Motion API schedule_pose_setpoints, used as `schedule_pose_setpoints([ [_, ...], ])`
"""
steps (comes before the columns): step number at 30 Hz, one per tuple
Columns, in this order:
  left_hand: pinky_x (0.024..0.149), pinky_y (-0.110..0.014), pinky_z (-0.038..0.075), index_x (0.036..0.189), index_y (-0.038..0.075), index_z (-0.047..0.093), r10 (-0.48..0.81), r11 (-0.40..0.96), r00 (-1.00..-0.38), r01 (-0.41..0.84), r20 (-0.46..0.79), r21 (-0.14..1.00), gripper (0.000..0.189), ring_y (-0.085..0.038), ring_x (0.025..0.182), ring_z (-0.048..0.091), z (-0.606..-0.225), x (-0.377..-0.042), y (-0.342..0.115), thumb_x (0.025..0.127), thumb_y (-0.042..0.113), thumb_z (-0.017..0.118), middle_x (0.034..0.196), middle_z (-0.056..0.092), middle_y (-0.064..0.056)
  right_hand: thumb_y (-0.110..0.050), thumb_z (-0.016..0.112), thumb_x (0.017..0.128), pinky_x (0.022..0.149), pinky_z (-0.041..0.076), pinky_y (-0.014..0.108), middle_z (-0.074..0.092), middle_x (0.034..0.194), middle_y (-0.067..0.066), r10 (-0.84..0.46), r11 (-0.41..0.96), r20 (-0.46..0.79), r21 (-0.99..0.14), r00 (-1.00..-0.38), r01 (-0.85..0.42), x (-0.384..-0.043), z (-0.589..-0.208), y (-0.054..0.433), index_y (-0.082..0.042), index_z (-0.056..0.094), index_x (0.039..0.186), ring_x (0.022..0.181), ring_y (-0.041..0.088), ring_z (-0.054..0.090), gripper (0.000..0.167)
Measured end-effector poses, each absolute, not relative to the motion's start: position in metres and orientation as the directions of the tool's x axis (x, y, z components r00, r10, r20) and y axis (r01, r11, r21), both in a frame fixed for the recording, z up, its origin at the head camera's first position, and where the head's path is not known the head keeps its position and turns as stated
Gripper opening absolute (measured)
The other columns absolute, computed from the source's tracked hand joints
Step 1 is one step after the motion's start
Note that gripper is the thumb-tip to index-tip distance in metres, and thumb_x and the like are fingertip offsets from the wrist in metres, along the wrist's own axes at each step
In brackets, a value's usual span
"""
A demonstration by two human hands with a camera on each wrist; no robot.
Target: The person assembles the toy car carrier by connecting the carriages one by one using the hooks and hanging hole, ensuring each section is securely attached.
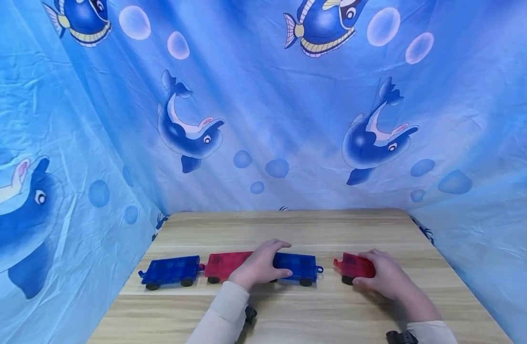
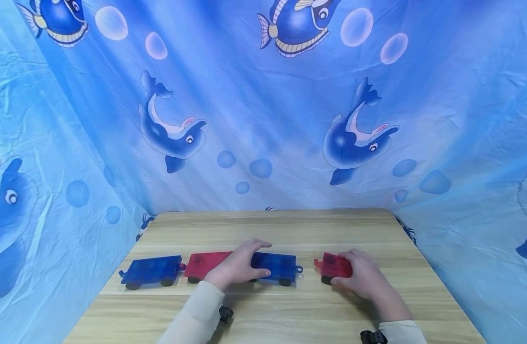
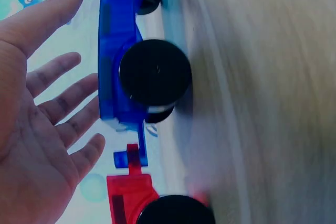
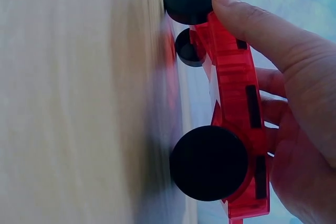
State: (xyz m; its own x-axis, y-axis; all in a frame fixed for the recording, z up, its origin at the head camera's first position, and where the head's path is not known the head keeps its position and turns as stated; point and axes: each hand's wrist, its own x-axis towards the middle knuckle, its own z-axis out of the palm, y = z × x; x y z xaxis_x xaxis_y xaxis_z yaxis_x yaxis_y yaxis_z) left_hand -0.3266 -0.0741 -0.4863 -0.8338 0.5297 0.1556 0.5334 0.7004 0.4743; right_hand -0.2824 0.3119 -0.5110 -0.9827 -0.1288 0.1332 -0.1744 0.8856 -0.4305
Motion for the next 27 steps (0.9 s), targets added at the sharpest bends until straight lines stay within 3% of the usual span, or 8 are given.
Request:
schedule_pose_setpoints([
  [8, 0.107, -0.048, 0.051, 0.150, 0.024, 0.056, 0.544, 0.697, -0.824, 0.548, 0.157, 0.463, 0.075, -0.022, 0.135, 0.053, -0.491, -0.325, -0.070, 0.085, 0.046, 0.087, 0.147, 0.056, 0.004, -0.060, 0.093, 0.068, 0.092, 0.052, 0.059, 0.065, 0.128, 0.012, -0.112, 0.883, 0.130, -0.443, -0.985, -0.158, -0.282, -0.514, 0.306, -0.009, 0.065, 0.139, 0.115, 0.035, 0.059, 0.093],
  [21, 0.107, -0.047, 0.051, 0.151, 0.022, 0.056, 0.578, 0.736, -0.804, 0.588, 0.139, 0.336, 0.078, -0.025, 0.134, 0.053, -0.497, -0.323, -0.060, 0.084, 0.039, 0.090, 0.147, 0.057, -0.002, -0.060, 0.093, 0.068, 0.091, 0.054, 0.057, 0.065, 0.128, 0.010, -0.116, 0.875, 0.121, -0.457, -0.986, -0.160, -0.280, -0.512, 0.304, -0.009, 0.064, 0.141, 0.114, 0.032, 0.058, 0.094],
  [27, 0.107, -0.047, 0.051, 0.152, 0.025, 0.054, 0.572, 0.739, -0.813, 0.570, 0.111, 0.359, 0.077, -0.025, 0.136, 0.051, -0.498, -0.323, -0.061, 0.085, 0.039, 0.089, 0.147, 0.056, -0.004, -0.057, 0.094, 0.068, 0.091, 0.055, 0.057, 0.065, 0.127, 0.009, -0.126, 0.869, 0.126, -0.465, -0.984, -0.170, -0.279, -0.512, 0.302, -0.009, 0.064, 0.141, 0.115, 0.032, 0.059, 0.092],
])
